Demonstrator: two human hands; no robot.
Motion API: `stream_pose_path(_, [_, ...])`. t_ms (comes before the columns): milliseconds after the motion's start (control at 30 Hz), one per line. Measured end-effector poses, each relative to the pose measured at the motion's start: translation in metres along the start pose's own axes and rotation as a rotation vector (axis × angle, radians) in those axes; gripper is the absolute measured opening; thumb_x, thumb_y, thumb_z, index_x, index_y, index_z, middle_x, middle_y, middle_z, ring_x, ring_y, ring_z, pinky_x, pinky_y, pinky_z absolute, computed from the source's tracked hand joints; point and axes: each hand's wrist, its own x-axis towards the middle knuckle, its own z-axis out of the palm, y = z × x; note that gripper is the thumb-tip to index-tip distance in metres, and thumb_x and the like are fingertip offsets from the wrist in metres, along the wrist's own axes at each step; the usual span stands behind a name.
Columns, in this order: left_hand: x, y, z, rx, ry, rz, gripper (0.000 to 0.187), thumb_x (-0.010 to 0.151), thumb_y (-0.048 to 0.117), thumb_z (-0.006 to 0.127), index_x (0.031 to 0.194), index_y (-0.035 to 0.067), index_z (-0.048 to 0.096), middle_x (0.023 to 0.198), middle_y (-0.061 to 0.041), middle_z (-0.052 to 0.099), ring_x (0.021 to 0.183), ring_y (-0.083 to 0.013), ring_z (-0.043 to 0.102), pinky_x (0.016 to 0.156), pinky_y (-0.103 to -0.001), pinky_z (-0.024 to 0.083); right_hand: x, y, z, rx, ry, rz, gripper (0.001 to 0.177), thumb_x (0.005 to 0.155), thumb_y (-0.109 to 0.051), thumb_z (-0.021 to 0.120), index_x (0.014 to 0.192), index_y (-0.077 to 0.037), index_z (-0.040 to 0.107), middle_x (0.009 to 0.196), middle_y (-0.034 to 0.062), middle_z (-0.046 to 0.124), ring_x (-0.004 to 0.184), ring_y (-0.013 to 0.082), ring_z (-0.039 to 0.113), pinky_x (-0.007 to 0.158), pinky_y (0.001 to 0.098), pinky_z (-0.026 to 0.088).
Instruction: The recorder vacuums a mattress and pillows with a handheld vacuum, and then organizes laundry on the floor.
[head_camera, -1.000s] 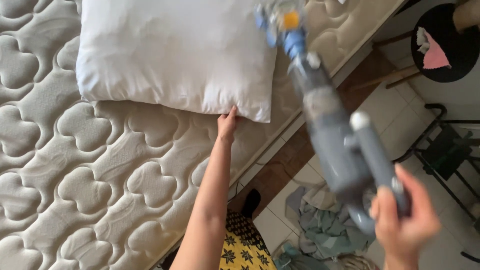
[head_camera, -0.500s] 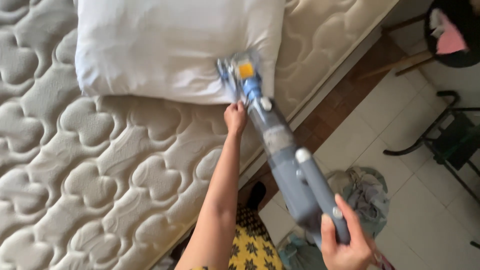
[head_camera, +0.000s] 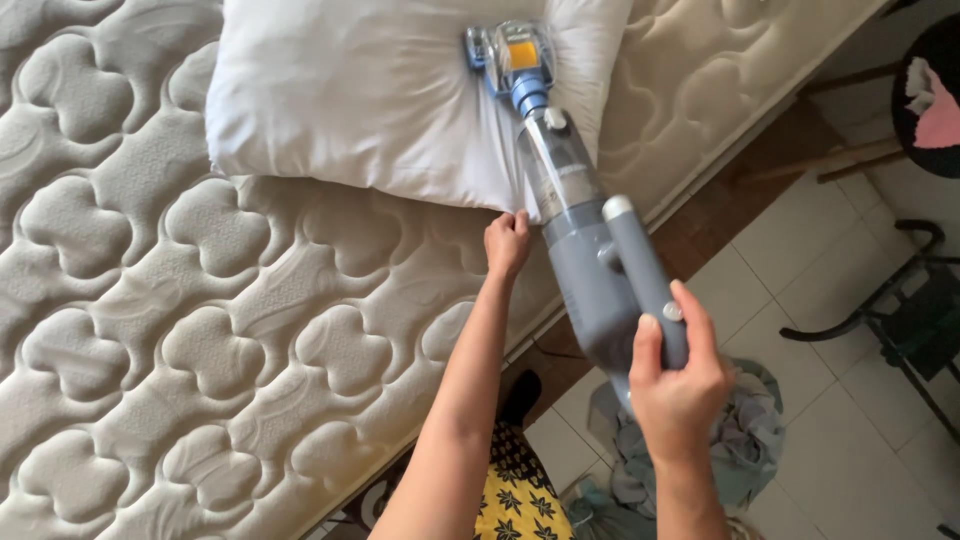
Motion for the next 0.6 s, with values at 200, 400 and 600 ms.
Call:
stream_pose_path(200, [-0.003, 0.006, -0.008, -0.021, -0.035, -0.021, 0.046, 0.094, 0.041, 0.061, 0.079, -0.002, 0.072, 0.078, -0.028, 0.068, 0.08, -0.0474, 0.067, 0.077, -0.052, 0.052, 0.034, -0.017, 0.023, 0.013, 0.002, -0.073, 0.035, 0.098, -0.008, 0.073, 0.132, -0.001, 0.065, 0.108, 0.0206, 0.073, 0.099, 0.0341, 0.075, 0.085, 0.0406, 0.059])
stream_pose_path(400, [-0.001, 0.005, -0.014, -0.014, -0.071, -0.026, 0.045, 0.095, 0.04, 0.061, 0.081, -0.002, 0.072, 0.08, -0.028, 0.069, 0.084, -0.0471, 0.067, 0.078, -0.052, 0.051, 0.059, -0.029, 0.038, 0.025, 0.003, -0.139, 0.033, 0.099, -0.006, 0.072, 0.132, -0.001, 0.065, 0.111, 0.0207, 0.073, 0.101, 0.0348, 0.075, 0.088, 0.0413, 0.059])
stream_pose_path(600, [0.0, 0.005, -0.017, -0.015, -0.12, -0.072, 0.046, 0.096, 0.039, 0.062, 0.081, -0.003, 0.071, 0.08, -0.029, 0.068, 0.084, -0.0477, 0.067, 0.079, -0.053, 0.051, 0.077, -0.033, 0.054, 0.037, -0.006, -0.13, 0.034, 0.099, -0.006, 0.072, 0.132, -0.001, 0.065, 0.11, 0.0208, 0.073, 0.1, 0.0352, 0.075, 0.086, 0.0415, 0.058])
